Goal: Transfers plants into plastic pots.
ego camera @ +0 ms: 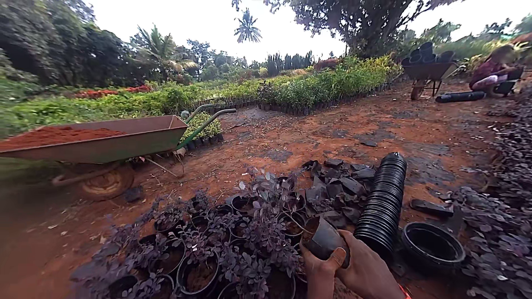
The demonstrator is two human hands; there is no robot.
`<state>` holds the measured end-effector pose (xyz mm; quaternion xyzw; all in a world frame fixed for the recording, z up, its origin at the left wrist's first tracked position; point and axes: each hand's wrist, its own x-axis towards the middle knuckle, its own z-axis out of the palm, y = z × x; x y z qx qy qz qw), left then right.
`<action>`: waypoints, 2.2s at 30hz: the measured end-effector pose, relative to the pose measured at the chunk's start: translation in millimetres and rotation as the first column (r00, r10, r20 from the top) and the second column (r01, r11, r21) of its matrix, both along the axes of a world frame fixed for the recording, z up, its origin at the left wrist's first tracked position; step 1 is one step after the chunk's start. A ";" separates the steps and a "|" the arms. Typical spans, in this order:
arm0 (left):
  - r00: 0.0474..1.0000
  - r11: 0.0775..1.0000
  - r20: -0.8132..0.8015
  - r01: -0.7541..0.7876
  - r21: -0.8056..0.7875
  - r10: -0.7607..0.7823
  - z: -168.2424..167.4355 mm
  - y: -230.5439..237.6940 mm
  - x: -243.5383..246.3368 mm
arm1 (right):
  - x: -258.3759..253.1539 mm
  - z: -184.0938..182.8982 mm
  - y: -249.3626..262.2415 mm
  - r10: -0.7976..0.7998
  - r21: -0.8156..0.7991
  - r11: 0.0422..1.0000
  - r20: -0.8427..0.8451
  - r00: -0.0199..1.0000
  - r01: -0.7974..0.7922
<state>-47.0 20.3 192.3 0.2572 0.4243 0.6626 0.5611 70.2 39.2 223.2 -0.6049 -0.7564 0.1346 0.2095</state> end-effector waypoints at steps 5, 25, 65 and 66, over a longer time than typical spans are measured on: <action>0.998 1.000 0.057 0.011 0.024 -0.012 1.7 1.5 -12.7 | 13.9 16.1 -9.4 0.223 -0.046 0.974 -0.002 0.975 -0.223; 0.997 0.987 -0.002 0.079 0.139 -0.079 2.7 -3.2 -14.1 | 15.2 7.4 2.0 0.240 -0.027 0.969 -0.115 0.964 -0.245; 0.985 0.979 0.050 0.157 0.127 -0.165 6.6 -2.7 -20.5 | 23.1 5.1 4.0 0.271 0.018 0.963 -0.105 0.957 -0.270; 0.984 0.973 0.017 0.175 0.147 -0.180 8.1 -3.5 -22.2 | 23.0 6.9 6.3 0.257 -0.032 0.964 -0.164 0.952 -0.265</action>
